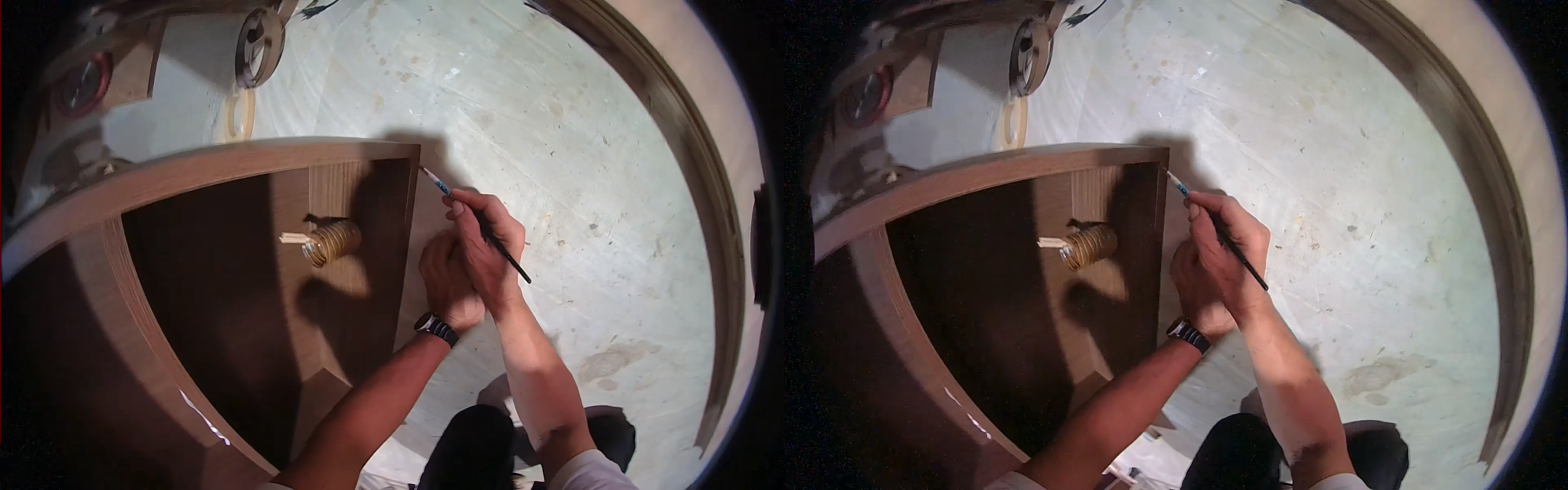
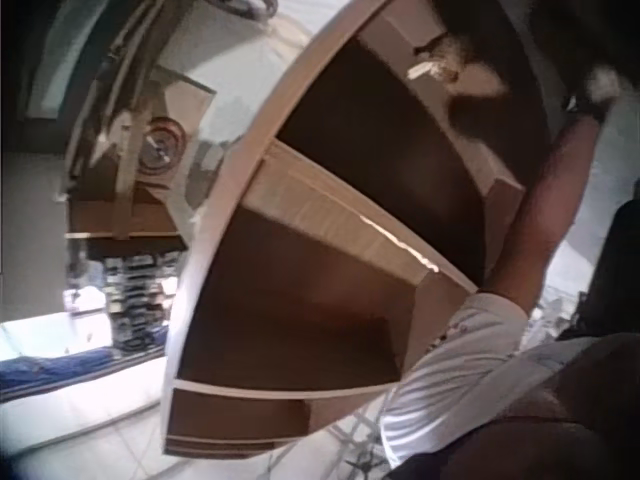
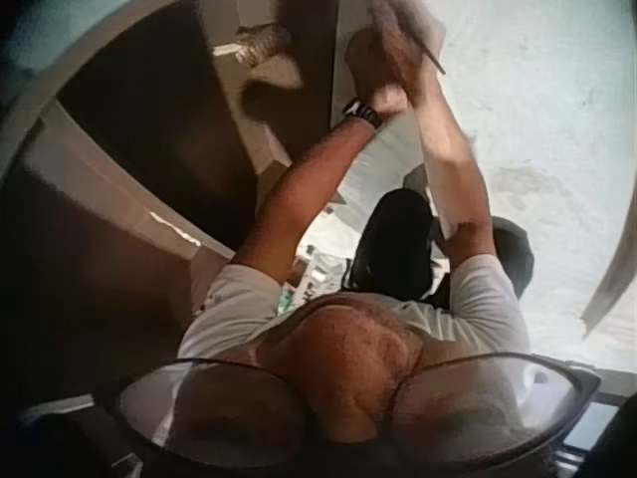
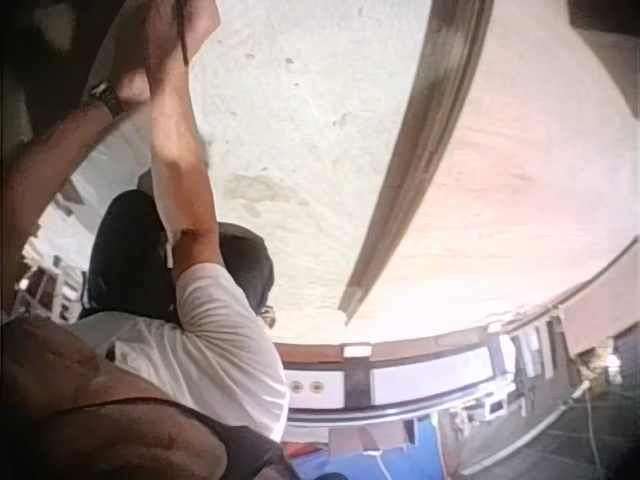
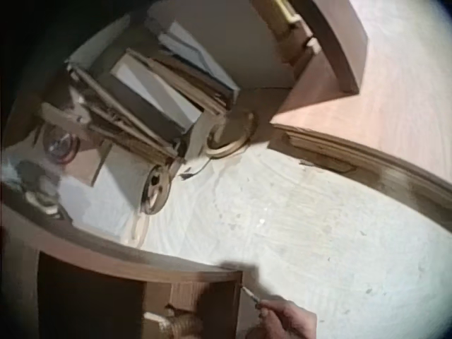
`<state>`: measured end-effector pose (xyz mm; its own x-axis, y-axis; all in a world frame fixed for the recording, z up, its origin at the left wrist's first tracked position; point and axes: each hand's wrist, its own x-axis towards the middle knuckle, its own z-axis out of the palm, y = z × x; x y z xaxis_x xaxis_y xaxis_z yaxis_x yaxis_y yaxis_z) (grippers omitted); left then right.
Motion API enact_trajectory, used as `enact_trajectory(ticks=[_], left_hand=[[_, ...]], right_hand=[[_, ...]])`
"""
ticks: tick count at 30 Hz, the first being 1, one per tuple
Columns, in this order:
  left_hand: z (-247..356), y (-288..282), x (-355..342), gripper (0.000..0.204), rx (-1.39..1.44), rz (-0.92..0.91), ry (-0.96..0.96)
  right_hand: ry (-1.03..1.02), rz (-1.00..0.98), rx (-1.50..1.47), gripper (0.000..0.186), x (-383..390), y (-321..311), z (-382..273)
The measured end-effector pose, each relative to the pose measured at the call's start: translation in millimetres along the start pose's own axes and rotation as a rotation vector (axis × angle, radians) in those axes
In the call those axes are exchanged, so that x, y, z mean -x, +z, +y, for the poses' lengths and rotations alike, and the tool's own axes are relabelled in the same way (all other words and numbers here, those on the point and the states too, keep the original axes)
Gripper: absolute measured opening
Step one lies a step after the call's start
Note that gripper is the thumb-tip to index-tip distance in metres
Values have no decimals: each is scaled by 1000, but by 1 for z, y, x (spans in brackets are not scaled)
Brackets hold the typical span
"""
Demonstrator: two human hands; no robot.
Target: The person cleans a wood cabinet with a cloth, then applies a finish using a small brush, dipping it into a container and wiping the excess off the edges of the cabinet.
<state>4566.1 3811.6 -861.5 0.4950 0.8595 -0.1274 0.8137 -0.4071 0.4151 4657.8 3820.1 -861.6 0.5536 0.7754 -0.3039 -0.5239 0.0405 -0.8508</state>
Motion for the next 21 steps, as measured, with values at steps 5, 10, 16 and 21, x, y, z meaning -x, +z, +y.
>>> enact_trajectory(ticks=[5,10,16,21], left_hand=[[-18,12,22,58,-76,254,214],[-15,6,24,61,-41,188,148],[-16,6,24,53,-30,201,124],[-16,2,24,53,-15,203,139]], right_hand=[[-12,-29,37,15,-1,-3,-13],[-47,-75,174,17,2,-11,-12],[-88,-83,276,17,11,-13,-5],[-111,-82,324,17,9,-14,-3]])
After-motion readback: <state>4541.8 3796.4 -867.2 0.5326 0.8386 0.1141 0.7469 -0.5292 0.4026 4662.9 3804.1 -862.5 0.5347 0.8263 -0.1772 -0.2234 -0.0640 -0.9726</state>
